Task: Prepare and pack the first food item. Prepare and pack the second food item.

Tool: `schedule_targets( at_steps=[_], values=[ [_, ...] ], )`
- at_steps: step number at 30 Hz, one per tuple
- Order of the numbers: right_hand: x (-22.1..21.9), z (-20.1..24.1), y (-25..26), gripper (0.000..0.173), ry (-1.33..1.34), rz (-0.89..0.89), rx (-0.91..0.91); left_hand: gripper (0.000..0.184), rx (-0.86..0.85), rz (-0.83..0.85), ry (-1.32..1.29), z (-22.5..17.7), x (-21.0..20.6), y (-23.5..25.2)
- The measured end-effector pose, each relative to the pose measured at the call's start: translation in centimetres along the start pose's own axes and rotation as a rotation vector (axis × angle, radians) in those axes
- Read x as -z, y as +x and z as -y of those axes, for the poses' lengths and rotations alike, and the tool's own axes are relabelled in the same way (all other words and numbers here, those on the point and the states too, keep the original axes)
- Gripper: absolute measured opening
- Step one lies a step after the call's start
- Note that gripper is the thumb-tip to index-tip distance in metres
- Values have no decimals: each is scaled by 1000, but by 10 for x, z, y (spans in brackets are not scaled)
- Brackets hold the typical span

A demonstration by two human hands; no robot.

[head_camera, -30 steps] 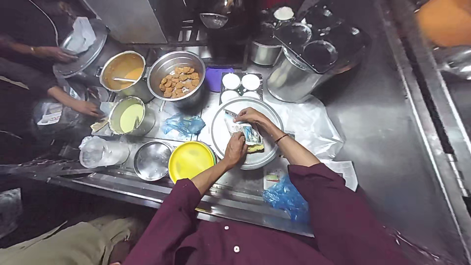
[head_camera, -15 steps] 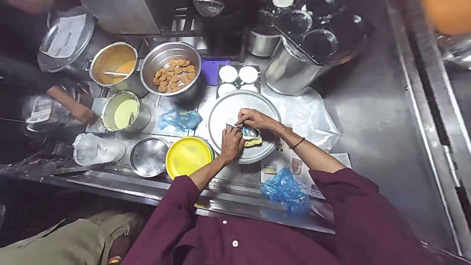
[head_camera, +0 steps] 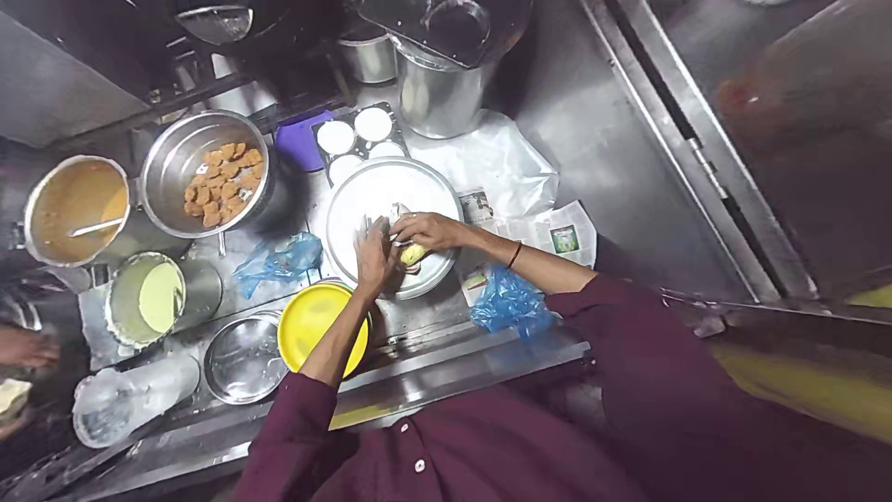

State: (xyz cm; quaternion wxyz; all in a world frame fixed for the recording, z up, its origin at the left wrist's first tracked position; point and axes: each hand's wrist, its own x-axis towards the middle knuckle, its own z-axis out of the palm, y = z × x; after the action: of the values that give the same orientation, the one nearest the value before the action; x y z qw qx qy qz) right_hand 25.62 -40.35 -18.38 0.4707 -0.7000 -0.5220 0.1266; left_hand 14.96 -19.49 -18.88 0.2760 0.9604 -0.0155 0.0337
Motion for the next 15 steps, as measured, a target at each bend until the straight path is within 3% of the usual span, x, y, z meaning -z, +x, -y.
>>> schedule_targets(
  at_steps=[2, 4, 5, 6, 8, 10, 13, 15],
  values=[
    [8, 5, -9, 32, 48, -282, -169, 55, -10, 43, -58, 4, -1, -3],
    [12, 15, -15, 26, -85, -488, -533, 52, -13, 38, -67, 4, -1, -5],
    [13, 19, -16, 34, -125, -471, -738, 51, -15, 30, -63, 4, -2, -6],
    [12, 22, -16, 54, -118, -395, -913, 50, -16, 17, -63, 4, -4, -9],
    [7, 31, -11, 87, -100, -232, -1100, 43, -10, -28, -78, 2, -11, -12],
    [-2, 42, 5, 103, -108, -127, -1217, 37, 37, -70, -92, -1, -18, -14],
    [-17, 56, 28, 104, -100, -103, -1274, 34, 79, -77, -162, -1, -18, -19],
    [-25, 61, 33, 90, -11, -188, -1277, 28, 59, -104, -262, 1, -18, -21]
  ],
)
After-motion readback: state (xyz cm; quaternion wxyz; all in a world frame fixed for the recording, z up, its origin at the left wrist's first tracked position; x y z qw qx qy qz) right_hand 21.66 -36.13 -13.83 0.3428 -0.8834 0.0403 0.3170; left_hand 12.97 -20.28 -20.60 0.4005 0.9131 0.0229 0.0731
